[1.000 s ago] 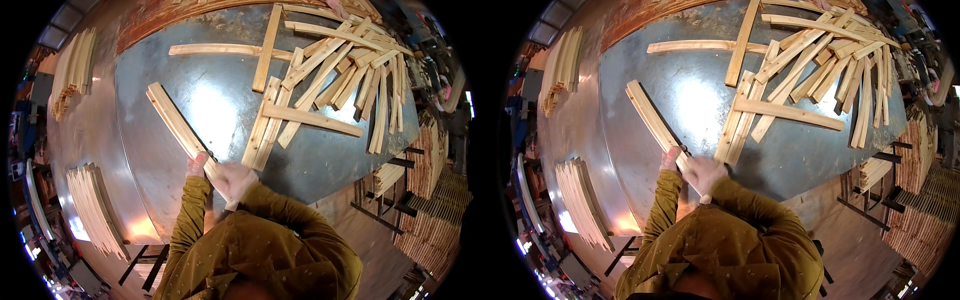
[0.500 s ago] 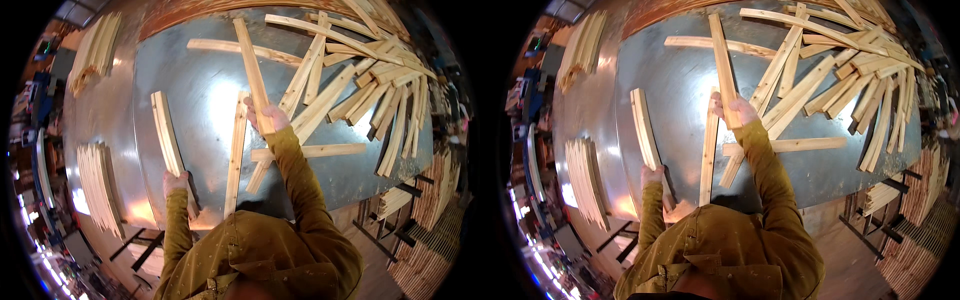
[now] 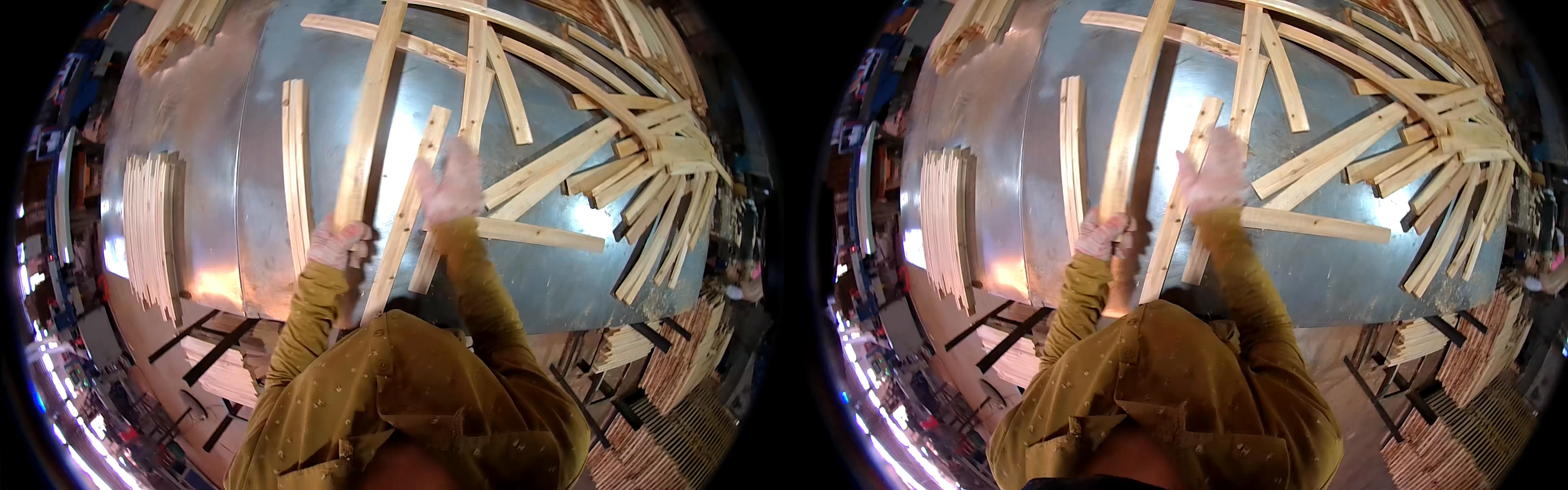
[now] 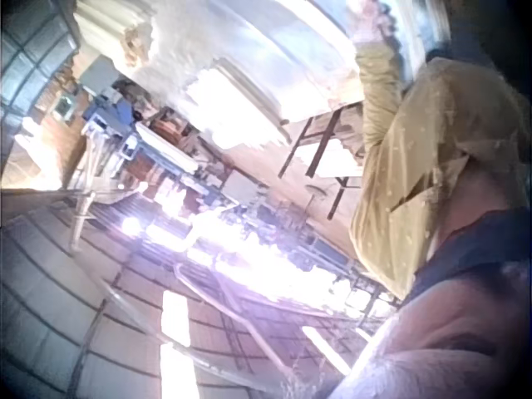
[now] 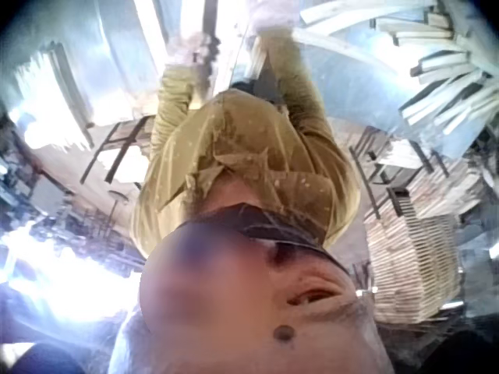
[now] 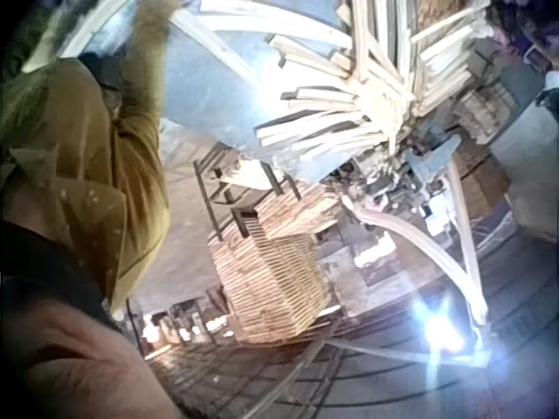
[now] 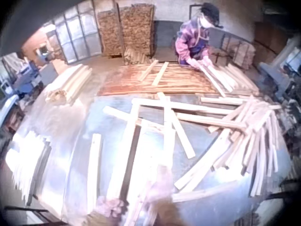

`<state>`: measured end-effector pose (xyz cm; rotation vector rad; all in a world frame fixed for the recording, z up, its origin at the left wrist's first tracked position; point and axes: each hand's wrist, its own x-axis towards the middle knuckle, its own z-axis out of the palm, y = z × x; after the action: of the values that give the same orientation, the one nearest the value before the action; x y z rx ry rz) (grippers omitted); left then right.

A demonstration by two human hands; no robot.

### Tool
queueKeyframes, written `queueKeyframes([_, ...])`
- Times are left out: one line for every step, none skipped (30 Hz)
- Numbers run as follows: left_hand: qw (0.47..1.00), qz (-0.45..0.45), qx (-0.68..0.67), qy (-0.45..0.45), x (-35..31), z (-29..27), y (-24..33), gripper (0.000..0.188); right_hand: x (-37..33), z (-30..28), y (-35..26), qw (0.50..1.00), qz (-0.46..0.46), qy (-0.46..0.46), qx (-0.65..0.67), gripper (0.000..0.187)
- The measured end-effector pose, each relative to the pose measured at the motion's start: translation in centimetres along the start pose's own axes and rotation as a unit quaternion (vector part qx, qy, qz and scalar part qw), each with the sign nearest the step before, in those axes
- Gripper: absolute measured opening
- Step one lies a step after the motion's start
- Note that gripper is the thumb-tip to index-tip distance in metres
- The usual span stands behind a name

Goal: The person picks up thin wooden strips from a pile on a metal table and stacks them into a neat pile. The person repeatedly picks up strips, aligns them, and places them onto the growing stack.

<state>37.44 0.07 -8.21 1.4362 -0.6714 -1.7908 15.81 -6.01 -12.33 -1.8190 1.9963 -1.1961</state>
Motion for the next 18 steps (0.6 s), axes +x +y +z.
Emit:
queueKeyframes([0.999, 0.021, 0.034, 0.027, 0.0, -1.6, 0.9, 0.052, 1.0, 0.5, 0.6, 0.994, 0.046, -0.043, -0.086, 0.077])
queueKeyframes([0.991, 0.053, 0.089, 0.080, -0.3, -3.7, 1.0, 0.053, 1.8, 1.3, 1.1, 0.977, 0.092, -0.084, -0.171, 0.082])
queueKeyframes([0.976, 0.092, 0.147, 0.133, -0.7, -6.0, 1.6, 0.055, 3.0, 2.5, 1.2, 0.952, 0.135, -0.119, -0.249, 0.086])
queueKeyframes([0.954, 0.055, 0.205, 0.211, -0.8, -7.4, 3.0, 0.053, 3.6, 3.2, 1.5, 0.946, 0.161, -0.134, -0.248, 0.088])
queueKeyframes([0.922, 0.016, 0.259, 0.287, -0.9, -9.0, 4.5, 0.053, 3.7, 3.7, 1.8, 0.939, 0.188, -0.149, -0.247, 0.089])
queueKeyframes([0.824, 0.033, 0.454, 0.338, -0.6, -15.8, 2.5, 0.056, 3.8, 4.1, 1.3, 0.933, 0.209, -0.171, -0.238, 0.091])
queueKeyframes([0.768, 0.010, 0.536, 0.350, -0.1, -19.7, 1.3, 0.058, 4.0, 4.3, 1.7, 0.941, 0.209, -0.174, -0.202, 0.085])
queueKeyframes([0.701, -0.017, 0.613, 0.364, -0.1, -23.6, 0.4, 0.060, 4.1, 4.5, 1.8, 0.947, 0.210, -0.181, -0.160, 0.081])
queueKeyframes([0.714, -0.070, 0.601, 0.352, 0.2, -25.4, 1.0, 0.060, 4.9, 3.7, 0.9, 0.951, 0.215, -0.194, -0.112, 0.076])
queueKeyframes([0.724, -0.124, 0.587, 0.342, 0.5, -27.0, 2.0, 0.060, 5.4, 2.8, -0.1, 0.951, 0.218, -0.210, -0.060, 0.072])
queueKeyframes([0.723, -0.106, 0.584, 0.353, 1.5, -27.8, 3.0, 0.058, 4.8, 3.2, 0.3, 0.961, 0.189, -0.188, -0.074, 0.068])
queueKeyframes([0.727, -0.087, 0.579, 0.360, 3.7, -28.0, 4.2, 0.056, 4.1, 3.2, 0.8, 0.969, 0.159, -0.164, -0.094, 0.064])
queueKeyframes([0.728, -0.070, 0.575, 0.367, 5.9, -28.2, 5.7, 0.054, 3.3, 3.0, 0.8, 0.968, 0.154, -0.160, -0.115, 0.066])
queueKeyframes([0.746, -0.052, 0.553, 0.368, 8.7, -27.5, 8.2, 0.051, 2.6, 2.6, 0.8, 0.967, 0.151, -0.151, -0.141, 0.067])
queueKeyframes([0.762, -0.033, 0.532, 0.369, 11.7, -27.0, 11.2, 0.049, 1.7, 2.7, 1.3, 0.965, 0.143, -0.143, -0.169, 0.068])
queueKeyframes([0.743, -0.011, 0.544, 0.390, 15.4, -28.3, 13.2, 0.047, 1.0, 3.1, 1.6, 0.962, 0.136, -0.136, -0.193, 0.069])
queueKeyframes([0.732, 0.026, 0.543, 0.410, 19.4, -29.5, 15.6, 0.045, 0.4, 3.6, 1.7, 0.966, 0.115, -0.133, -0.191, 0.070])
queueKeyframes([0.721, 0.104, 0.512, 0.456, 23.0, -30.0, 18.3, 0.044, -0.1, 3.8, 2.0, 0.968, 0.098, -0.128, -0.194, 0.071])
